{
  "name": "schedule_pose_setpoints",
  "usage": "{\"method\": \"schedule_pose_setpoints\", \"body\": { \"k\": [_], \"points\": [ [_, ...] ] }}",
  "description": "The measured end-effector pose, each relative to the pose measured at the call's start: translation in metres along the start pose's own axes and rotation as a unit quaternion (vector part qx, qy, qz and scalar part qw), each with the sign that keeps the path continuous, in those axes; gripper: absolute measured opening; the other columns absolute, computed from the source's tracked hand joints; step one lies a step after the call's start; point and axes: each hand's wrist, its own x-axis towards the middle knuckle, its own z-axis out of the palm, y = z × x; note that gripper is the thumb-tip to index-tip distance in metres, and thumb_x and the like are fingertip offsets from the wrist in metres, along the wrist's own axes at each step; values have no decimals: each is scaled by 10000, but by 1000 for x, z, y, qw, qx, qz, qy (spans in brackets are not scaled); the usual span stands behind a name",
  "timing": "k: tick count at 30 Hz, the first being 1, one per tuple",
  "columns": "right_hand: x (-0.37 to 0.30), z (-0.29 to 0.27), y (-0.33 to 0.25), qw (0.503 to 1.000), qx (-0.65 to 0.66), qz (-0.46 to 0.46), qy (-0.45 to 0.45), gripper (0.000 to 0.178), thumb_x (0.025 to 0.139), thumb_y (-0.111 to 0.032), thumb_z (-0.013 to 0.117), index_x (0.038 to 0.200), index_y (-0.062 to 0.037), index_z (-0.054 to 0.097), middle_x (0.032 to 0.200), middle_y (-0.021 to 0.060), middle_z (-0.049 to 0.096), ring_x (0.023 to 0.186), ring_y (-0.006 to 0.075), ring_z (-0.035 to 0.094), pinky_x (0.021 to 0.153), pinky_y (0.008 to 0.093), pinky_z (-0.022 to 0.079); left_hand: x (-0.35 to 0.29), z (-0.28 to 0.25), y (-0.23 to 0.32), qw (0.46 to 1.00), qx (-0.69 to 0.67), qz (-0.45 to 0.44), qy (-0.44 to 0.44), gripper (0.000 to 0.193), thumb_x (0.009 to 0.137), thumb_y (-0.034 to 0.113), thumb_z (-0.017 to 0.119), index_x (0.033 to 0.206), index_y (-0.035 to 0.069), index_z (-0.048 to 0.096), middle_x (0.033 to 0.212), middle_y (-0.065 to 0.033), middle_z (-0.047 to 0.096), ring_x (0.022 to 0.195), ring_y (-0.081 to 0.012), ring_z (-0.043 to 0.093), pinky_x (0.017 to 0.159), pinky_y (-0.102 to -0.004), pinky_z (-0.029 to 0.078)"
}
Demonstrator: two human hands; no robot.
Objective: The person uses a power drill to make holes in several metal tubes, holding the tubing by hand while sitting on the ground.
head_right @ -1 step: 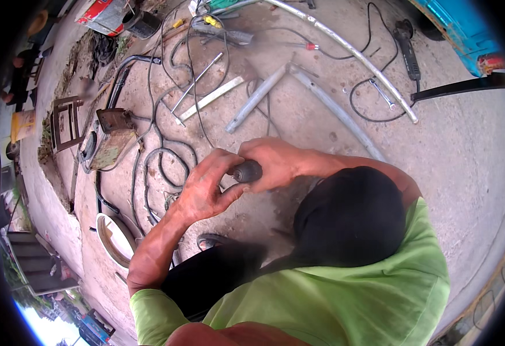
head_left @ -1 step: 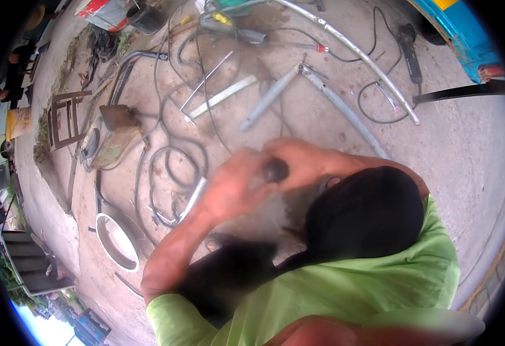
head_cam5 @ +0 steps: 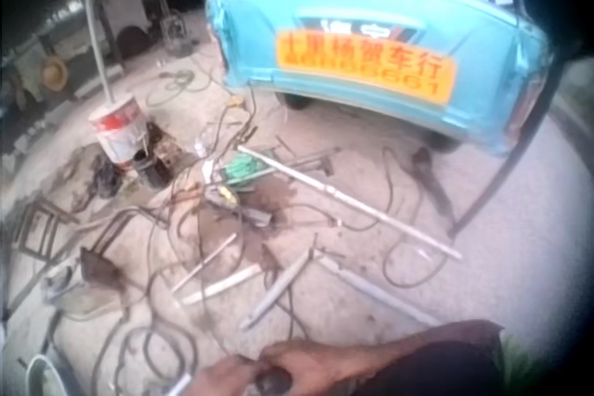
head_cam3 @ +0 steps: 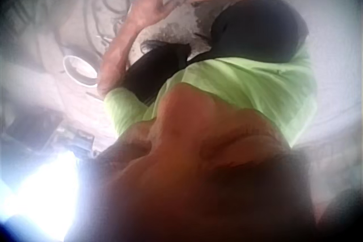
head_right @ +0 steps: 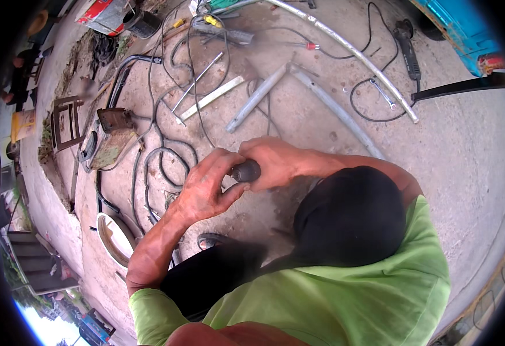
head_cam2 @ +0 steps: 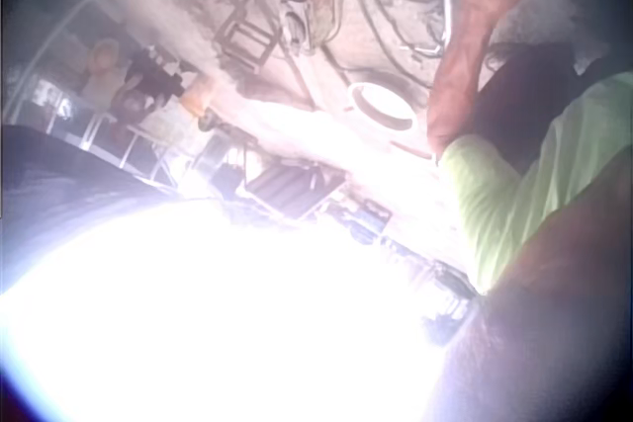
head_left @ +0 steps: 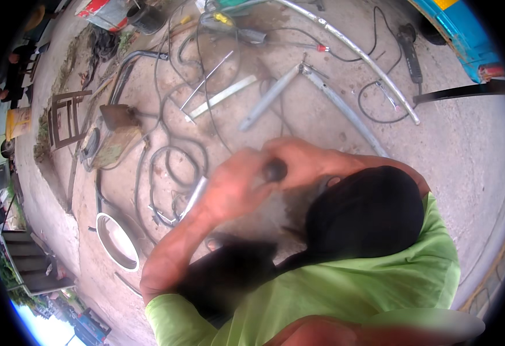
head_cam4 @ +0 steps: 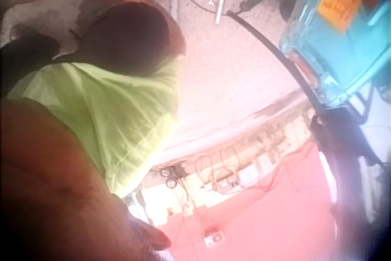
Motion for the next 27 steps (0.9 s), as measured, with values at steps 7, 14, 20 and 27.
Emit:
{"method": "schedule_pose_setpoints", "body": {
  "k": [7,14,20,27],
  "points": [
    [6,15,3,998,-33,-28,53,492,655,-328,845,1008,-22,688,983,199,674,972,411,652,838,478,522,6,-6,8,990,130,27,-49,505,787,222,826,1190,25,593,908,-157,653,833,-375,668,721,-441,547],
    [5,14,-3,995,-35,-48,86,458,675,-346,819,950,-7,680,930,196,678,915,420,662,790,491,523,3,8,3,995,96,-2,8,379,845,227,792,1080,4,595,847,-183,657,760,-390,672,666,-458,544],
    [7,19,0,996,-23,-48,67,444,689,-338,786,945,4,664,888,216,666,882,432,658,759,506,512,-3,15,13,993,37,-105,23,350,864,236,783,1023,-3,582,836,-180,686,740,-372,703,653,-441,563],
    [4,10,25,996,-74,-35,27,536,676,-326,863,1135,-106,695,1070,168,666,1019,372,660,873,463,526,-3,18,-23,1000,-21,-13,19,588,765,330,867,1240,73,634,1181,-146,639,1145,-353,612,973,-453,491]
  ]
}}
